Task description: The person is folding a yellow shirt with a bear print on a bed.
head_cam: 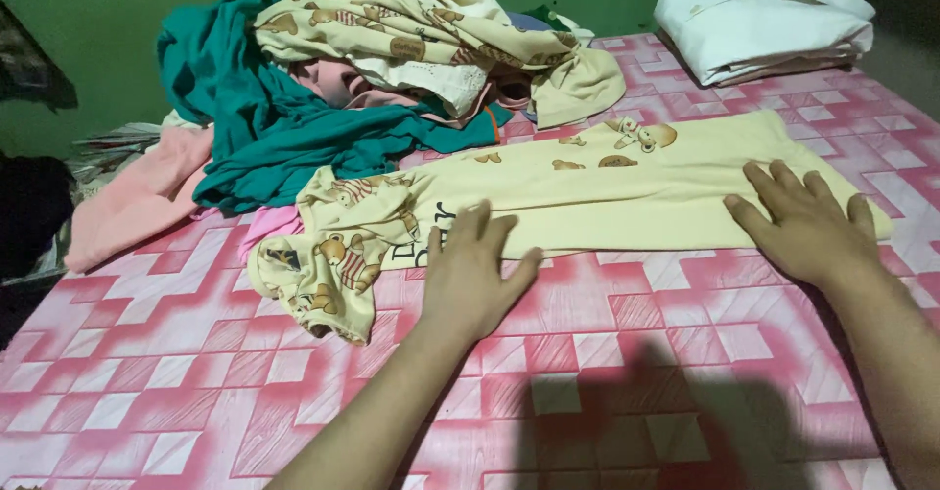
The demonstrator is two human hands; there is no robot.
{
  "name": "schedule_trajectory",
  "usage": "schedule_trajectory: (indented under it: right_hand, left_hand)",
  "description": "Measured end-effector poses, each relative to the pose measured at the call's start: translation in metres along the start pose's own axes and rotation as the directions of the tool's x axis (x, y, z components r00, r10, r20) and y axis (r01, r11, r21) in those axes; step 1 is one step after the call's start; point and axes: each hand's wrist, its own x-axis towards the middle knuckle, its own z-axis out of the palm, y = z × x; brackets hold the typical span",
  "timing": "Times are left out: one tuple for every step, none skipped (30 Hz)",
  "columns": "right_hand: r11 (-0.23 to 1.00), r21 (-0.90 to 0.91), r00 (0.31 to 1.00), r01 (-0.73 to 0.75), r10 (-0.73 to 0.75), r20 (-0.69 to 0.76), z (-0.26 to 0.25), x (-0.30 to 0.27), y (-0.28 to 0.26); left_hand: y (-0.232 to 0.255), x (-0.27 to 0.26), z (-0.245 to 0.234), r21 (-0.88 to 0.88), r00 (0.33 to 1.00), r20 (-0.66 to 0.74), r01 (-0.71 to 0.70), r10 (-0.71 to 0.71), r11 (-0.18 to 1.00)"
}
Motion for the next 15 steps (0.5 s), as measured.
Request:
schedule_trajectory:
  right_hand:
    - [1.000, 0.000, 0.999, -0.002, 0.002, -0.050, -0.003, -0.004, -0.004]
    - [1.000, 0.001, 0.999, -0.005, 0.005, -0.052, -0.004, -0.008, -0.005]
    - [0.999, 0.037, 0.994, 0.040, -0.036, -0.106, -0.004, -0.012, -0.005]
    - [0.994, 0.070, 0.984, 0.087, -0.075, -0.162, -0.005, -0.016, -0.006]
    - [0.994, 0.068, 0.984, 0.085, -0.073, -0.164, -0.006, -0.018, -0.010]
    - [0.971, 0.123, 0.963, 0.206, -0.179, -0.202, -0.008, -0.021, -0.015]
    - [0.929, 0.174, 0.927, 0.327, -0.280, -0.250, -0.009, -0.022, -0.021]
    - [0.929, 0.174, 0.926, 0.328, -0.280, -0.253, -0.014, -0.027, -0.035]
    - [0.888, 0.166, 0.891, 0.428, -0.384, -0.241, -0.019, -0.032, -0.050]
    - [0.837, 0.160, 0.845, 0.523, -0.484, -0.228, -0.024, -0.037, -0.066]
    - [0.835, 0.161, 0.843, 0.527, -0.488, -0.228, -0.026, -0.037, -0.070]
    - [0.843, 0.151, 0.854, 0.517, -0.496, -0.156, -0.027, -0.038, -0.075]
    - [0.853, 0.141, 0.864, 0.503, -0.496, -0.083, -0.028, -0.040, -0.078]
    - [0.852, 0.143, 0.864, 0.504, -0.497, -0.083, -0.029, -0.040, -0.079]
    - [0.886, 0.151, 0.898, 0.438, -0.441, -0.017, -0.031, -0.040, -0.078]
  left_hand:
    - [-0.003, -0.001, 0.003, -0.041, 0.995, -0.096, 0.011, -0.015, 0.999]
    - [0.000, -0.001, -0.002, -0.041, 0.995, -0.095, 0.008, -0.011, 0.999]
    - [0.004, -0.001, -0.006, -0.052, 0.995, -0.080, 0.049, -0.053, 0.997]
    - [0.008, -0.002, -0.011, -0.064, 0.993, -0.064, 0.090, -0.094, 0.994]
    - [0.004, -0.002, -0.004, -0.066, 0.994, -0.065, 0.088, -0.092, 0.994]
    - [0.000, -0.002, 0.002, -0.034, 0.995, -0.086, 0.038, -0.041, 0.999]
    - [-0.004, -0.002, 0.007, 0.002, 0.994, -0.107, -0.011, 0.011, 1.000]
    - [-0.001, 0.000, 0.005, 0.003, 0.994, -0.109, -0.012, 0.012, 1.000]
    - [0.001, 0.000, 0.004, 0.019, 0.996, -0.093, -0.001, 0.003, 1.000]
    - [0.003, 0.000, 0.002, 0.035, 0.997, -0.077, 0.010, -0.008, 0.999]
    - [0.004, 0.000, 0.001, 0.037, 0.997, -0.079, 0.014, -0.011, 0.999]
    - [0.005, 0.000, 0.000, 0.062, 0.998, -0.056, 0.034, -0.030, 0.998]
    - [0.006, 0.000, -0.001, 0.087, 0.998, -0.030, 0.051, -0.048, 0.995]
    - [0.006, 0.000, -0.002, 0.089, 0.998, -0.030, 0.052, -0.050, 0.995]
    - [0.006, 0.000, -0.003, 0.098, 0.997, 0.006, 0.071, -0.072, 0.993]
